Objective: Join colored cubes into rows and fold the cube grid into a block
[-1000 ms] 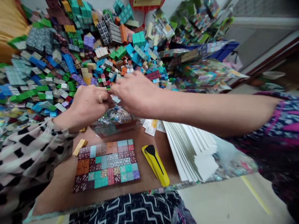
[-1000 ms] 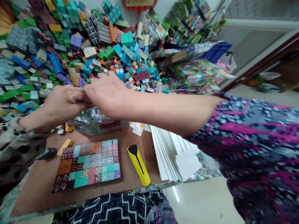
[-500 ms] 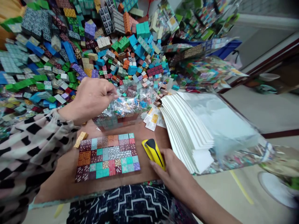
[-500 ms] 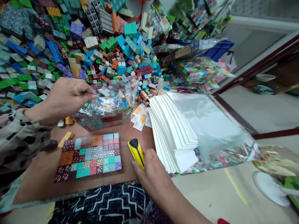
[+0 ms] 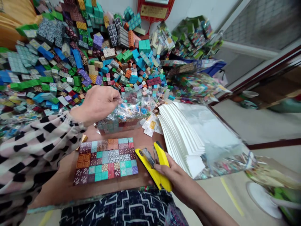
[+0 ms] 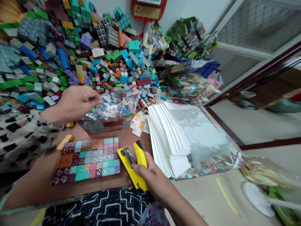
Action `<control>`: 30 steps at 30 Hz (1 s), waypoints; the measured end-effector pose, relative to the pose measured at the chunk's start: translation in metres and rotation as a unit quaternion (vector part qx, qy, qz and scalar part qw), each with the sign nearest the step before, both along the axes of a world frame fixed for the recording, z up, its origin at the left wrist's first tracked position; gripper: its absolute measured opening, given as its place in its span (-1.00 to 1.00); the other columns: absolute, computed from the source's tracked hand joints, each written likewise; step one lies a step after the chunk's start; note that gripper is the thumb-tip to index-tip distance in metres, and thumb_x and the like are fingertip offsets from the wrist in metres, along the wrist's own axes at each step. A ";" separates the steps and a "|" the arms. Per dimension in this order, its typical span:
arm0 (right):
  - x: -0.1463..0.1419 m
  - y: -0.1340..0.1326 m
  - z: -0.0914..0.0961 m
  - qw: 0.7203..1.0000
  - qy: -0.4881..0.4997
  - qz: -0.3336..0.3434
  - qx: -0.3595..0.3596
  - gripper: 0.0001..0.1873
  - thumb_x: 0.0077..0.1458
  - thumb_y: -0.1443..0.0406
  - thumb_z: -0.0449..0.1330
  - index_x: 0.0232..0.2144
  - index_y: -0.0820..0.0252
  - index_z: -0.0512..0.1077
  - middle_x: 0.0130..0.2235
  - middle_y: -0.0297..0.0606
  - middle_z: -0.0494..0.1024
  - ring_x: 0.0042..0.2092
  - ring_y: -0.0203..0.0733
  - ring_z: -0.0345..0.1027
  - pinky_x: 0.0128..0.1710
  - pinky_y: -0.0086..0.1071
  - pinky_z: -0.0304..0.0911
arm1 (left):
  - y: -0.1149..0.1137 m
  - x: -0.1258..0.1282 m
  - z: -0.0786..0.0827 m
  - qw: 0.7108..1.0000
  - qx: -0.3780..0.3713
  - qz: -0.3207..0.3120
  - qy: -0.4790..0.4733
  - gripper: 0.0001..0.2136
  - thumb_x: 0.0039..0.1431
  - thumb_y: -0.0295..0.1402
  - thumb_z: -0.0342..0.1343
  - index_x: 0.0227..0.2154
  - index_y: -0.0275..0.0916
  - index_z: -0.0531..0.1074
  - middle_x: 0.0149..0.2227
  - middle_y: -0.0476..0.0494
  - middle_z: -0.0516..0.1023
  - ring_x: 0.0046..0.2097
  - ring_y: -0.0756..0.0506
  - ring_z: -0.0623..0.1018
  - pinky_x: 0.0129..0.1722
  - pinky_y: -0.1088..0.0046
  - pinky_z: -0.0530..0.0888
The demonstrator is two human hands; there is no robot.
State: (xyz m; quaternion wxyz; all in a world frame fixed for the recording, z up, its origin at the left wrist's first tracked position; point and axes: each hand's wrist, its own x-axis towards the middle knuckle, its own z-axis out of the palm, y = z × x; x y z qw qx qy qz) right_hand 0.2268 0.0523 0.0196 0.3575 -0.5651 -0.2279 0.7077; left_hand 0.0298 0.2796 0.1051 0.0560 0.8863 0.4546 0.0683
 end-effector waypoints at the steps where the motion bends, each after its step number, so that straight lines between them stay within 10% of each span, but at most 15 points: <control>1: 0.001 0.000 0.004 0.999 0.040 -0.022 -0.014 -0.24 -0.01 0.07 0.25 0.14 0.11 0.01 -0.16 -0.15 0.47 -0.26 -0.17 0.41 -0.28 -0.30 0.31 | 0.000 0.000 -0.001 1.000 0.001 0.005 0.002 -0.68 0.19 -0.22 -0.06 -0.29 -0.25 0.56 -0.23 -0.16 0.59 -0.16 -0.15 0.51 -0.24 0.38 0.31; 8: 0.017 -0.001 0.006 0.992 0.075 -0.088 0.046 -0.10 -0.07 -0.11 0.28 0.19 0.04 0.00 0.08 -0.09 0.39 -0.13 -0.19 0.42 -0.19 -0.37 0.33 | 0.000 -0.001 -0.002 1.000 0.015 0.019 0.009 -0.71 0.16 -0.21 -0.04 -0.32 -0.19 0.56 -0.21 -0.10 0.59 -0.11 -0.16 0.52 -0.20 0.38 0.34; 17: 0.006 0.007 0.008 0.967 0.237 -0.070 0.063 -0.40 0.07 -0.19 0.07 -0.14 0.17 0.44 -0.24 -0.13 0.54 -0.38 -0.25 0.43 -0.43 -0.44 0.32 | 0.001 -0.001 -0.003 1.000 0.013 0.018 -0.003 -0.69 0.17 -0.19 -0.05 -0.29 -0.19 0.57 -0.22 -0.09 0.59 -0.11 -0.16 0.52 -0.19 0.36 0.33; 30: -0.002 0.004 -0.008 0.909 0.413 -0.057 0.021 -0.43 0.09 -0.10 0.12 -0.10 0.24 0.45 -0.27 -0.17 0.53 -0.37 -0.24 0.47 -0.44 -0.46 0.39 | 0.001 -0.001 -0.005 0.999 0.049 0.011 0.000 -0.67 0.17 -0.18 -0.05 -0.32 -0.22 0.58 -0.28 -0.06 0.60 -0.23 -0.07 0.51 -0.38 0.47 0.24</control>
